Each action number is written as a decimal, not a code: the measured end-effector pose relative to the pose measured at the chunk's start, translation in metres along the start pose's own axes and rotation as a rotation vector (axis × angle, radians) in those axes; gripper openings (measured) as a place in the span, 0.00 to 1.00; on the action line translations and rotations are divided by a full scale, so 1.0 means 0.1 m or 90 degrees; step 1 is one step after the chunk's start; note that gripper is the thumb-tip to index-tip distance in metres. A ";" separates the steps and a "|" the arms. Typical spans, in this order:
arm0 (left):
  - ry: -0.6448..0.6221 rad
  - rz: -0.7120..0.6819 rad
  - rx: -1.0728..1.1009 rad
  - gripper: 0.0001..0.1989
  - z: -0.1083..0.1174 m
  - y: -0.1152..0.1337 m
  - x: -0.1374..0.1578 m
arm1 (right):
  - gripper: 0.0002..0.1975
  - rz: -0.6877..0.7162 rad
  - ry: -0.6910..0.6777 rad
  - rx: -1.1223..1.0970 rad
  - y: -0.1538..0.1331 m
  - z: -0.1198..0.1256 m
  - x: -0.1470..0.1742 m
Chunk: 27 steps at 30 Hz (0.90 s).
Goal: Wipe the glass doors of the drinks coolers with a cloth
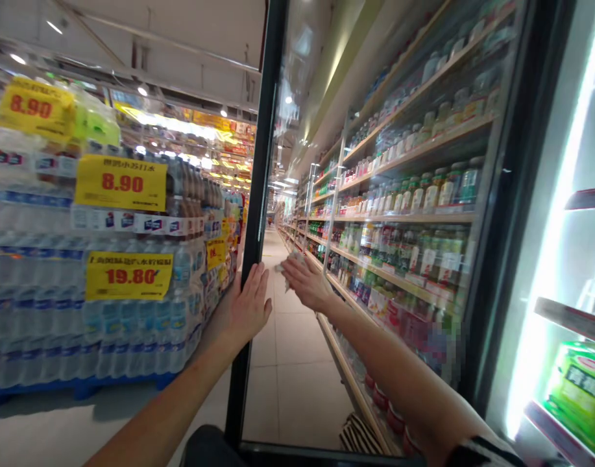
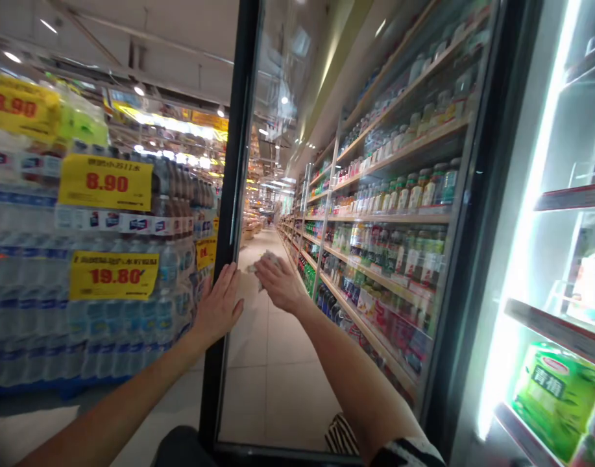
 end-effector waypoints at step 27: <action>0.082 0.043 -0.007 0.31 0.22 -0.33 -0.51 | 0.20 -0.013 0.018 0.060 0.34 0.30 -0.80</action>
Point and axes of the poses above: each hand's wrist, its own x-axis away from the middle knuckle, its own z-axis out of the back of the hand, y = z × x, the point moved 2 cm from there along -x, towards the middle knuckle, and after that the axes turned 11 degrees about -x, right-handed, at the moved point
